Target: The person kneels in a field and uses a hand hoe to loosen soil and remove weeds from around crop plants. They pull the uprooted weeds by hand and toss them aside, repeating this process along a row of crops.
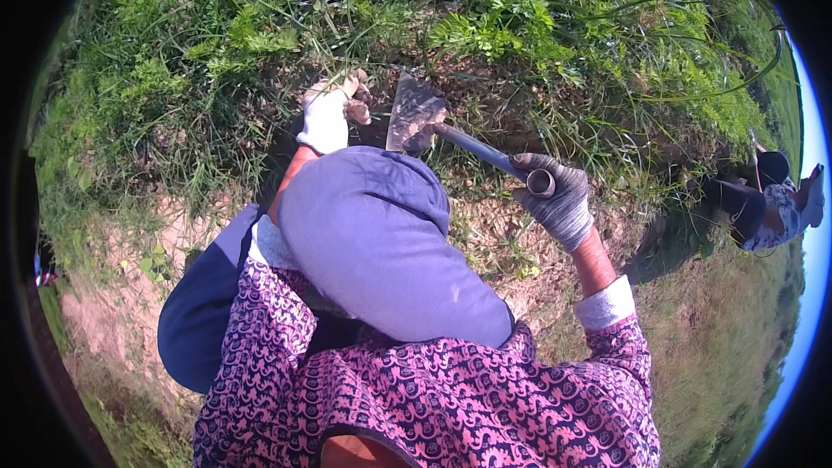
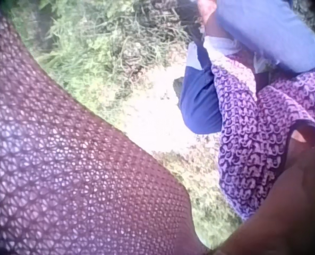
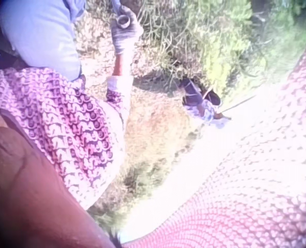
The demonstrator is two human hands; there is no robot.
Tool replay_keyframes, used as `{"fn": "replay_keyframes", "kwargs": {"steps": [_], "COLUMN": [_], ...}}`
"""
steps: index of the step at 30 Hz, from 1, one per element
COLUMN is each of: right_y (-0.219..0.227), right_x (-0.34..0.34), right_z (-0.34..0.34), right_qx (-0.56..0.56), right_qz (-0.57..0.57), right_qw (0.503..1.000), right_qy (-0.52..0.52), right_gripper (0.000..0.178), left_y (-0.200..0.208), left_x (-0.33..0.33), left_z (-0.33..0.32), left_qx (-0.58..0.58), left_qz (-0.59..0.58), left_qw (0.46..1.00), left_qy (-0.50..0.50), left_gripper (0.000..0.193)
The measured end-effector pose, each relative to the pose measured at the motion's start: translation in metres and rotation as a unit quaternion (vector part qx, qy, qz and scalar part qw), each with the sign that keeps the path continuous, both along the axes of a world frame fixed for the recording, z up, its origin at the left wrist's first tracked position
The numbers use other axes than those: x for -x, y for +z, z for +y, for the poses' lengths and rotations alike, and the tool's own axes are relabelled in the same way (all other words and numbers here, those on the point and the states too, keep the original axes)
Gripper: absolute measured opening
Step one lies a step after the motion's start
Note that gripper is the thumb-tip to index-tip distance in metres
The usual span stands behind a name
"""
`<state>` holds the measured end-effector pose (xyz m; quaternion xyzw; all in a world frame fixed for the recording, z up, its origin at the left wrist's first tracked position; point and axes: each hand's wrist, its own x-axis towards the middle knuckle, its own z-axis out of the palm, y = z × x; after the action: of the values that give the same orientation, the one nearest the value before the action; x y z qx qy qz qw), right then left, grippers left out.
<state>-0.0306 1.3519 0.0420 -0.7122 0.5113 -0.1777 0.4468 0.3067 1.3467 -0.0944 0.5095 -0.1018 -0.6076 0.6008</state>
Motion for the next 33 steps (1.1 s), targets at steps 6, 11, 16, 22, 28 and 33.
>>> {"fn": "replay_keyframes", "kwargs": {"steps": [6, 11, 16, 22, 28, 33], "right_y": [-0.028, -0.009, -0.029, -0.021, -0.041, -0.044], "right_x": [-0.031, 0.003, -0.055, -0.032, -0.074, -0.071], "right_z": [-0.002, 0.011, 0.001, 0.011, 0.004, 0.009], "right_qx": [0.020, -0.010, 0.066, 0.043, 0.060, 0.037], "right_qz": [0.010, 0.013, 0.029, 0.034, 0.013, 0.004], "right_qw": [1.000, 1.000, 0.997, 0.998, 0.996, 0.999], "right_qy": [0.016, 0.017, -0.001, 0.014, -0.069, -0.009], "right_gripper": [0.039, 0.041, 0.036, 0.035, 0.035, 0.037], "left_y": [0.011, 0.015, 0.018, 0.019, 0.011, 0.053], "left_x": [-0.007, -0.030, -0.026, -0.050, -0.035, -0.063], "left_z": [0.008, 0.031, 0.029, 0.046, 0.034, 0.034], "left_qx": [0.014, -0.065, -0.037, -0.088, -0.047, -0.048], "left_qz": [-0.062, -0.085, -0.079, -0.125, -0.113, -0.239], "left_qw": [0.998, 0.993, 0.996, 0.987, 0.991, 0.969], "left_qy": [0.028, 0.051, 0.033, 0.051, 0.047, 0.050], "left_gripper": [0.021, 0.027, 0.026, 0.024, 0.018, 0.013]}}
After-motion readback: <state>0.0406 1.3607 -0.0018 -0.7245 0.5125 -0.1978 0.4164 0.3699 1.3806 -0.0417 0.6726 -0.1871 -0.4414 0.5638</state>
